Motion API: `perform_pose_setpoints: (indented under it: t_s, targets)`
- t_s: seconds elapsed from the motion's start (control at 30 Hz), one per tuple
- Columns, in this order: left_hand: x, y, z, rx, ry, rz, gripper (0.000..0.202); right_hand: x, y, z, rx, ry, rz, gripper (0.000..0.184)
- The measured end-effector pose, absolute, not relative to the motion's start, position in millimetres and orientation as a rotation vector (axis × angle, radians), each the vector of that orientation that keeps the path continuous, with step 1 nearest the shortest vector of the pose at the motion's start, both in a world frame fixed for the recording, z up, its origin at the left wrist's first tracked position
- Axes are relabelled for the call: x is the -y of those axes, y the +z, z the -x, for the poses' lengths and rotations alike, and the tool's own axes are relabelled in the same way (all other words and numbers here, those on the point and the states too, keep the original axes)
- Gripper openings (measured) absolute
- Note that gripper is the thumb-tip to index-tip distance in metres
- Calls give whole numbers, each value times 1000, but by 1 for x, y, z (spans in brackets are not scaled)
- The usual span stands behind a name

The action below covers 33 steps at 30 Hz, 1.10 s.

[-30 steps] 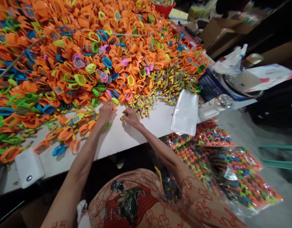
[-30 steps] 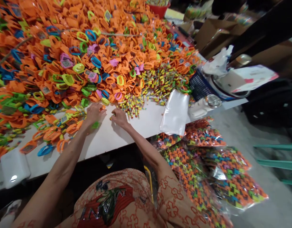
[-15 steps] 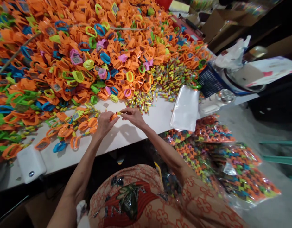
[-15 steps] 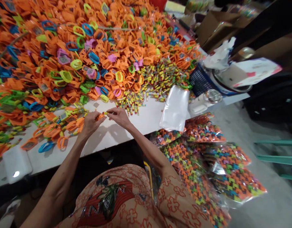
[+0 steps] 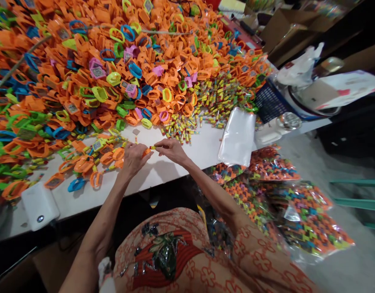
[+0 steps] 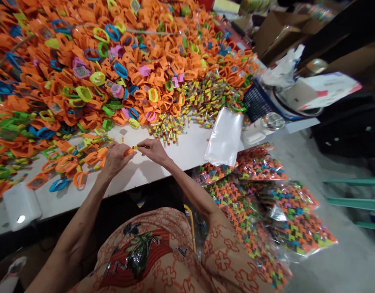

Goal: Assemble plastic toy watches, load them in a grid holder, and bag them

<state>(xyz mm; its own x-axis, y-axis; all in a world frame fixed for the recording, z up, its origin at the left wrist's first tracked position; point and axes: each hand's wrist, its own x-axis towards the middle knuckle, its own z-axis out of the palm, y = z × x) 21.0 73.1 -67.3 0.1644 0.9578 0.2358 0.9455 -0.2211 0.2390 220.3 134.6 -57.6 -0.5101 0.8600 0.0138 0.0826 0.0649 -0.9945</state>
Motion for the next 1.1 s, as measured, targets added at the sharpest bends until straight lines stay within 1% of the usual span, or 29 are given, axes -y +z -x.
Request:
perform_pose_setpoints:
  t_s: [0.13, 0.3, 0.43, 0.5, 0.57, 0.73, 0.83, 0.9, 0.93, 1.03, 1.1]
  targets:
    - [-71, -62, -22, -1905, 462, -2325, 27, -132, -56, -221, 1681, 1509, 982, 19]
    - [-70, -64, -23, -1909, 513, -2250, 21, -133, -54, -221, 1767, 1517, 912, 14]
    - [-74, -64, -19, -1779, 462, -2283, 21, -134, -54, -223, 1804, 1532, 890, 14]
    - [-74, -63, -15, -1682, 426, -2296, 19, -137, -54, -227, 1770, 1618, 884, 14]
    - [-73, -62, -13, -1562, 412, -2278, 19, -143, -54, -233, 1778, 1778, 833, 16]
    - [-61, -50, -14, -1318, 410, -2122, 26, -154, -53, -240, 1876, 2212, 610, 30]
    - [-55, -42, -10, -1290, 390, -2039, 29, -155, -57, -234, 1905, 2278, 548, 38]
    - [-55, -39, 0, -1374, 346, -2081, 28, -159, -60, -227, 1936, 2139, 629, 39]
    - [-57, -38, 7, -1458, 310, -2127, 26, -164, -61, -224, 1972, 1988, 725, 37]
    - [-70, -38, 25, -1841, 200, -2259, 22, -185, -64, -213, 2148, 1265, 1154, 25]
    - [-89, -38, 32, -2068, 175, -2287, 23, -198, -64, -201, 2291, 849, 1397, 22]
